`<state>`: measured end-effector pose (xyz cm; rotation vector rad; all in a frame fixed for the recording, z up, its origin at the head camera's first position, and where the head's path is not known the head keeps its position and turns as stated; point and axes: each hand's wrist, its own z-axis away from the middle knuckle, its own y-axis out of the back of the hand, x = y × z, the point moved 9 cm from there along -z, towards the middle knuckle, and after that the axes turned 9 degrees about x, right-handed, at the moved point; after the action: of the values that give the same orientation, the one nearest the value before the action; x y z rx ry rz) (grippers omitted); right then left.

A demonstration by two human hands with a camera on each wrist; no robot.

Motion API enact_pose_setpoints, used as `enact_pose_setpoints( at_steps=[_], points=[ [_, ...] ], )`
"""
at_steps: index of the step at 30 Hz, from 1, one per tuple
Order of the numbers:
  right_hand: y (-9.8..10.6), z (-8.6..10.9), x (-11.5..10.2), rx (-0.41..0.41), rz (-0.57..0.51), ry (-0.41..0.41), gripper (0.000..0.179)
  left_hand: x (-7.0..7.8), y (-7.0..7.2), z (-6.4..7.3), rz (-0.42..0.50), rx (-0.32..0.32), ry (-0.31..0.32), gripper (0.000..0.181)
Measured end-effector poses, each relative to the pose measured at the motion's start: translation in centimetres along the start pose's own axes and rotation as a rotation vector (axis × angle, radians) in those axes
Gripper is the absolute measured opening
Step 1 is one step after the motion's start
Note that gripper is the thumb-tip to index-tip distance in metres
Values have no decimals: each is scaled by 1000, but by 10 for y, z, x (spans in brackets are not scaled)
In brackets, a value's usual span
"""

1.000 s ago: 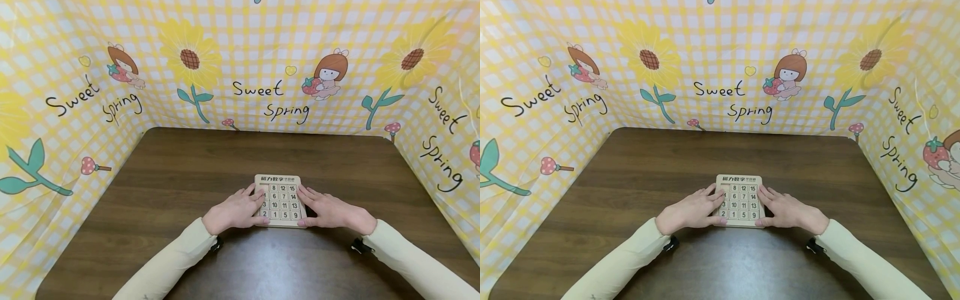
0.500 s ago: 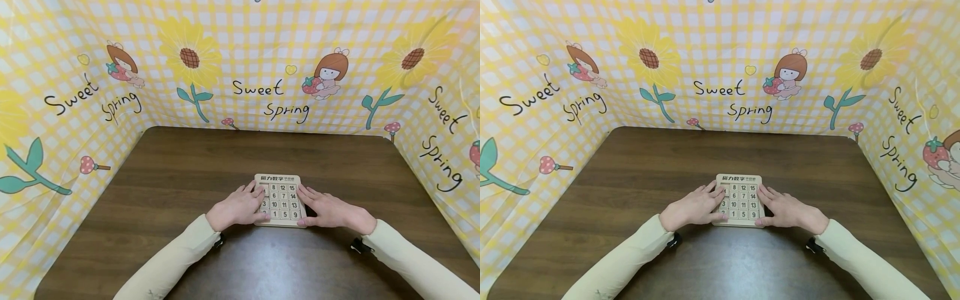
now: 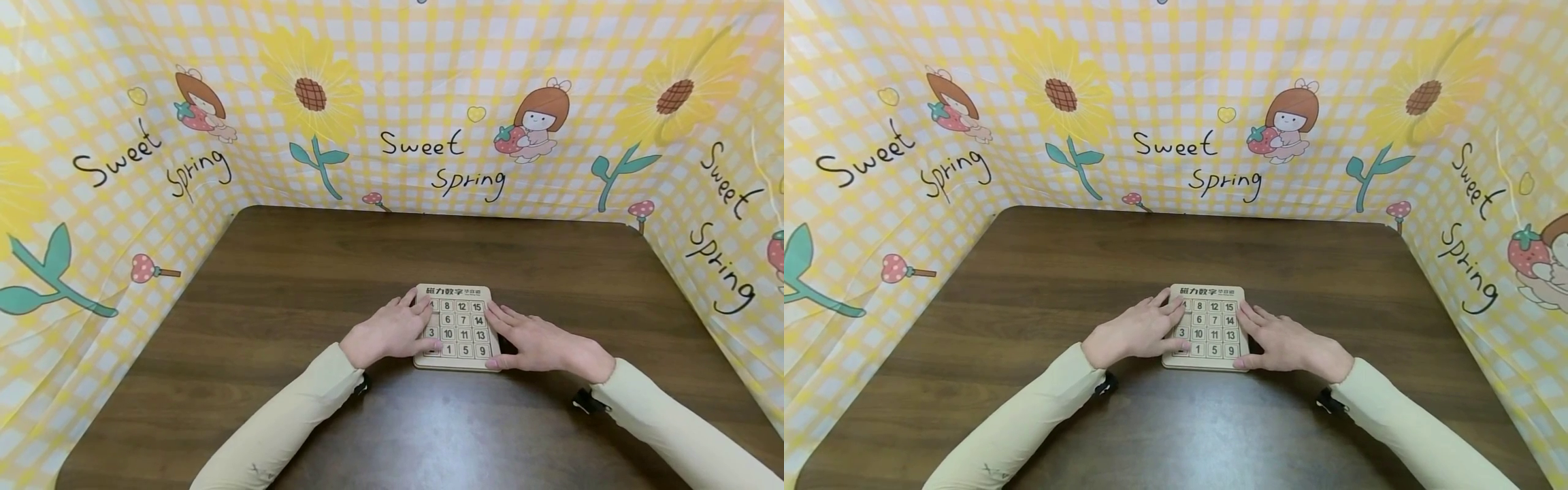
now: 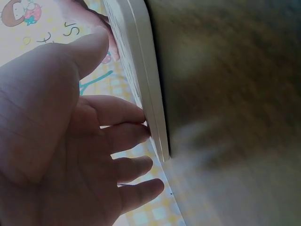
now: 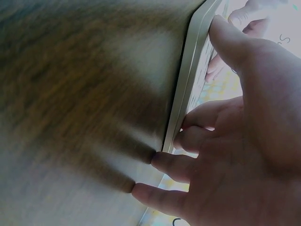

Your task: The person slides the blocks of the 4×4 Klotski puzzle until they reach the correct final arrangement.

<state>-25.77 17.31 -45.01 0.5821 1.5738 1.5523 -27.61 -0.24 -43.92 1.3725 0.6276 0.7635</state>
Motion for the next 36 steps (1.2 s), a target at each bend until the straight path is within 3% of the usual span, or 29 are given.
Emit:
enact_pose_setpoints(
  at_steps=[7,14,24,36],
  points=[
    [1,-1,-1,-11,2,-2,100,3,-1,7,36,-6,-14,81],
    [2,-1,-3,-8,12,3,98,14,4,21,2,27,-67,82],
    [2,0,-2,-8,4,-4,98,30,5,43,-14,28,-111,80],
    [1,-1,-1,-6,8,-6,99,30,-1,42,-28,29,-98,80]
  ],
)
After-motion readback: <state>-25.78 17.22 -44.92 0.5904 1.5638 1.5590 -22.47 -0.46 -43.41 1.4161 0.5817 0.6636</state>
